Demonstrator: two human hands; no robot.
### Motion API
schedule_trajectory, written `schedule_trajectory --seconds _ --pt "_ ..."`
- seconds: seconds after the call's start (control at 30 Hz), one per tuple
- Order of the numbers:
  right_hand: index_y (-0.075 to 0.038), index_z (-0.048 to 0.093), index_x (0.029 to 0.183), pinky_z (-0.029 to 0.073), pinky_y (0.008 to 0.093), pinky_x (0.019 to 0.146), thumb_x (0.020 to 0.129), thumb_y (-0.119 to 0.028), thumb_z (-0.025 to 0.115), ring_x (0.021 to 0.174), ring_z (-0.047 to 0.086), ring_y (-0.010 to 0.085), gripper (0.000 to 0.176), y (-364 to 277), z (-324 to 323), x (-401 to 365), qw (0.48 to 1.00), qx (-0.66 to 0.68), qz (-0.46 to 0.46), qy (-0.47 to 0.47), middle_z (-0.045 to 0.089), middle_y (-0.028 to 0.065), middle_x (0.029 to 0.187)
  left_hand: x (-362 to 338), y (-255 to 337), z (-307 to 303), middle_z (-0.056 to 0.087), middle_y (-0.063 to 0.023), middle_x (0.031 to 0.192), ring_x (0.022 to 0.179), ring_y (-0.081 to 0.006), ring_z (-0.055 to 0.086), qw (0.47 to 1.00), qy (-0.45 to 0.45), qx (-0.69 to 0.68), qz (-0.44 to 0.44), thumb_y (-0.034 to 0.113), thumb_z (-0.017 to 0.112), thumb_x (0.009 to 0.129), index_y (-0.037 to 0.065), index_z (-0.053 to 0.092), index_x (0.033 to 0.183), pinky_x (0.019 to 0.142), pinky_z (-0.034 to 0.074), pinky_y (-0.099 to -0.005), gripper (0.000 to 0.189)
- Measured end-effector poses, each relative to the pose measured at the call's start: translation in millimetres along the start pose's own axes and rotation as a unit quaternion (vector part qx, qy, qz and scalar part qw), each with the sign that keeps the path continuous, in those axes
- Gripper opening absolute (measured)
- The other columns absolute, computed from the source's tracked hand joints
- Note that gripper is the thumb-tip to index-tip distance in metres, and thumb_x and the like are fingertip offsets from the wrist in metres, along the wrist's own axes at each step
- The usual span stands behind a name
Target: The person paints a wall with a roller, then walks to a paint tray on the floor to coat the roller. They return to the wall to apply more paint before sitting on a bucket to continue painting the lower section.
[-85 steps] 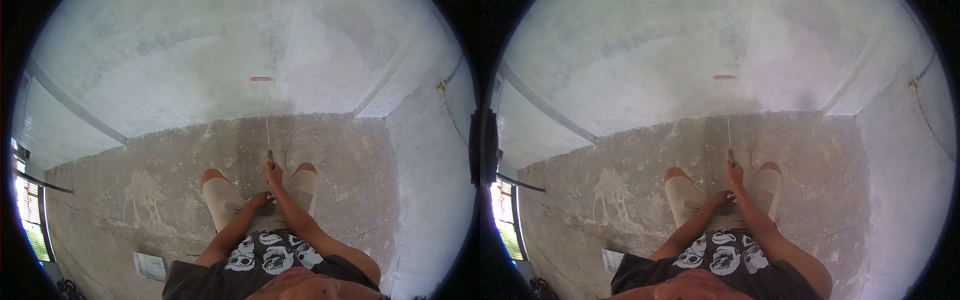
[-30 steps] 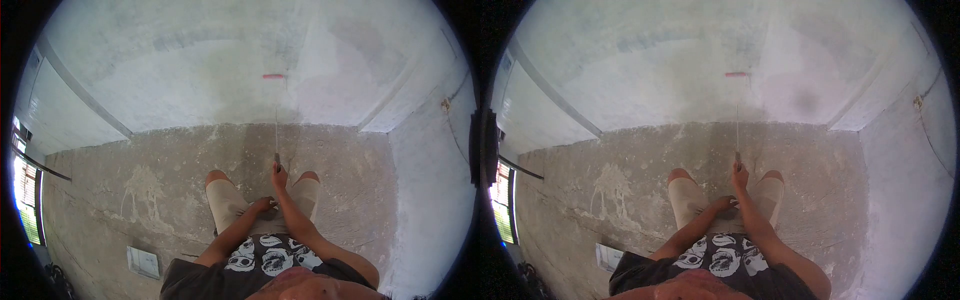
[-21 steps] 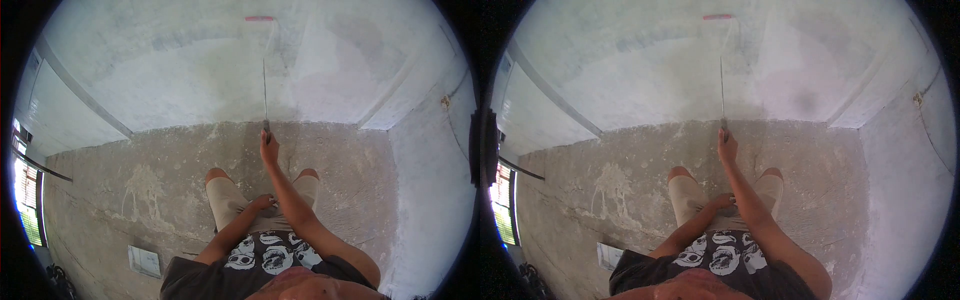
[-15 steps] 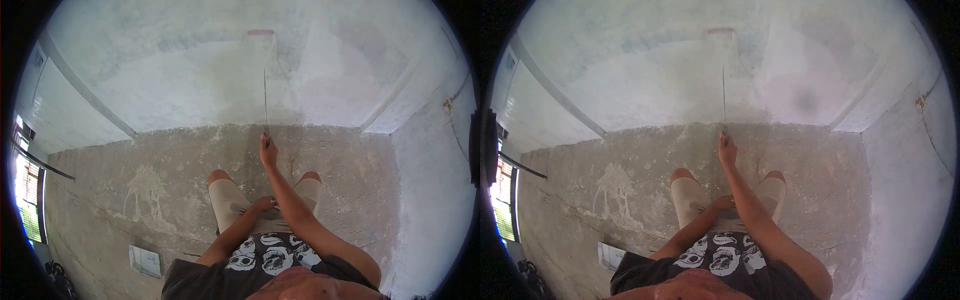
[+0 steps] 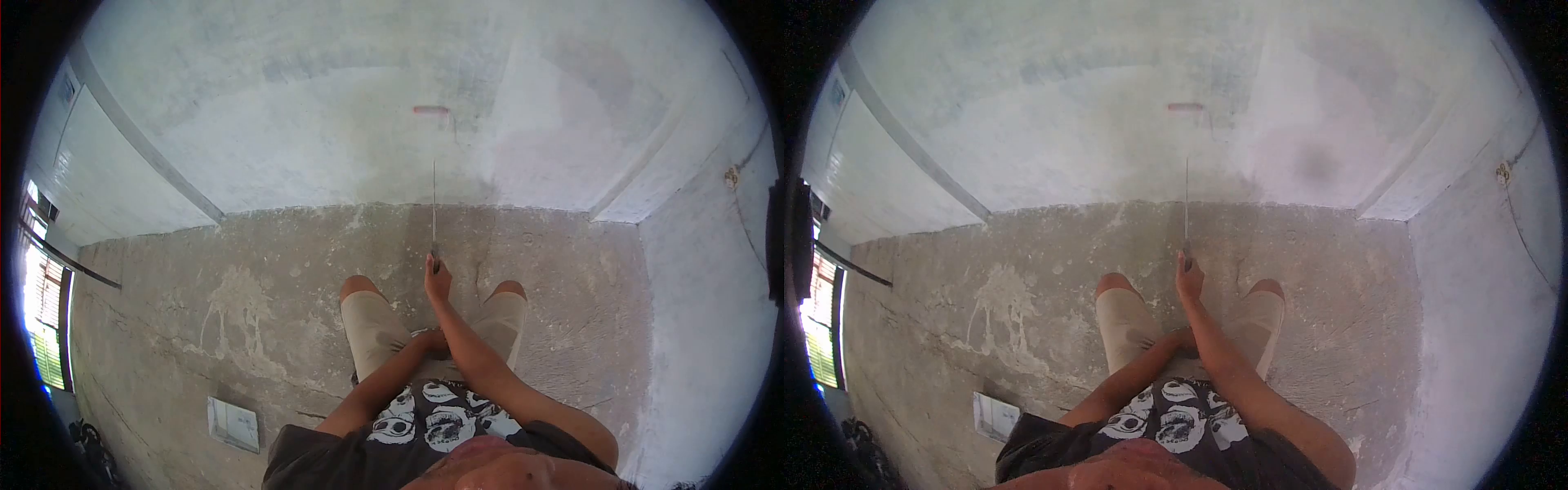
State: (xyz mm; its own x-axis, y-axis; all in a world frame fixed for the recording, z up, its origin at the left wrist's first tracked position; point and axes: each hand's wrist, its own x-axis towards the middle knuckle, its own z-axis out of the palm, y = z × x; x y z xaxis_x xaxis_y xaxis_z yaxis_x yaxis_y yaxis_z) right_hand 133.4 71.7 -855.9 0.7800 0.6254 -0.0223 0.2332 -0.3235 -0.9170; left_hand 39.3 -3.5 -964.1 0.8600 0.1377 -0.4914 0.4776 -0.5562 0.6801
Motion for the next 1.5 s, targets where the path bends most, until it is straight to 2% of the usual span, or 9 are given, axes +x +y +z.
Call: schedule_trajectory --seconds 0.27,0.47,0.53,0.63,1.0,1.1,1.27,1.37,1.5 --pt "0.001 0.059 0.095 0.048 0.0395 0.064 0.095 -0.051 0.049 0.066 0.063 0.0308 0.052 -109 -13 50 0.998 0.038 -0.057 -0.010 0.062 0.0145 0.074 -6 19 -6 0.039 -0.0195 0.139 0.129 -0.0403 0.036 0.998 -0.017 0.013 -0.056 0.058 0.050 0.087 0.013 0.042 0.138 0.107 0.028 -0.0506 0.069" --pt "0.001 0.059 0.100 0.049 0.0409 0.067 0.094 -0.053 0.048 0.074 0.065 0.0327 0.056 -37 13 46 0.996 -0.025 -0.085 0.025 0.062 0.0172 0.076 -14 28 -13 0.031 -0.0191 0.144 0.133 -0.0415 0.030 0.995 -0.017 0.032 -0.089 0.061 0.049 0.086 0.013 0.037 0.142 0.109 0.025 -0.0527 0.074" --pt "0.002 0.060 0.097 0.049 0.0405 0.069 0.094 -0.055 0.048 0.075 0.065 0.0309 0.058 -15 11 25 1.000 -0.009 0.009 -0.024 0.062 0.0171 0.076 -14 35 -5 0.029 -0.0190 0.146 0.134 -0.0419 0.028 0.994 -0.014 0.035 -0.100 0.061 0.049 0.086 0.014 0.035 0.143 0.109 0.024 -0.0535 0.075" --pt "0.002 0.061 0.093 0.049 0.0391 0.069 0.093 -0.056 0.048 0.072 0.064 0.0290 0.059 12 8 -2 0.999 -0.036 0.023 -0.025 0.062 0.0160 0.074 -15 35 -2 0.025 -0.0188 0.148 0.136 -0.0425 0.025 0.993 -0.014 0.041 -0.114 0.063 0.048 0.086 0.014 0.033 0.144 0.110 0.022 -0.0545 0.078" --pt "0.001 0.057 0.087 0.046 0.0397 0.063 0.093 -0.055 0.050 0.067 0.061 0.0249 0.057 -73 3 66 0.998 0.007 -0.066 0.018 0.058 0.0147 0.070 -26 46 -12 0.012 -0.0180 0.157 0.143 -0.0447 0.013 0.985 -0.045 -0.001 -0.167 0.068 0.046 0.085 0.016 0.024 0.151 0.113 0.015 -0.0584 0.087" --pt "0.002 0.060 0.098 0.048 0.0427 0.065 0.094 -0.055 0.047 0.071 0.064 0.0363 0.058 -76 -7 74 0.998 0.053 -0.007 -0.037 0.063 0.0185 0.074 -20 31 6 0.008 -0.0164 0.158 0.143 -0.0445 0.013 0.990 -0.038 0.058 -0.119 0.070 0.044 0.085 0.014 0.024 0.151 0.113 0.015 -0.0579 0.089" --pt "0.002 0.056 0.092 0.046 0.0411 0.062 0.094 -0.052 0.050 0.065 0.060 0.0336 0.054 24 24 47 0.993 -0.010 -0.103 0.062 0.058 0.0143 0.068 -20 40 -4 0.012 -0.0165 0.158 0.141 -0.0448 0.017 0.983 -0.063 0.063 -0.160 0.067 0.045 0.085 0.016 0.022 0.151 0.113 0.017 -0.0574 0.086" --pt "0.001 0.057 0.090 0.045 0.0385 0.061 0.095 -0.050 0.051 0.064 0.059 0.0311 0.051 22 15 19 1.000 -0.001 -0.005 -0.014 0.059 0.0146 0.069 -24 44 -15 0.019 -0.0177 0.155 0.139 -0.0440 0.024 0.981 -0.070 0.063 -0.170 0.063 0.054 0.082 0.016 0.024 0.150 0.112 0.020 -0.0562 0.087" --pt "0.001 0.059 0.097 0.047 0.0438 0.063 0.095 -0.050 0.050 0.069 0.063 0.0369 0.052 -8 22 38 0.999 0.022 -0.005 -0.031 0.062 0.0213 0.073 -32 39 -13 0.025 -0.0204 0.153 0.135 -0.0421 0.032 0.989 -0.064 0.075 -0.109 0.056 0.064 0.079 0.016 0.028 0.148 0.109 0.024 -0.0553 0.088"
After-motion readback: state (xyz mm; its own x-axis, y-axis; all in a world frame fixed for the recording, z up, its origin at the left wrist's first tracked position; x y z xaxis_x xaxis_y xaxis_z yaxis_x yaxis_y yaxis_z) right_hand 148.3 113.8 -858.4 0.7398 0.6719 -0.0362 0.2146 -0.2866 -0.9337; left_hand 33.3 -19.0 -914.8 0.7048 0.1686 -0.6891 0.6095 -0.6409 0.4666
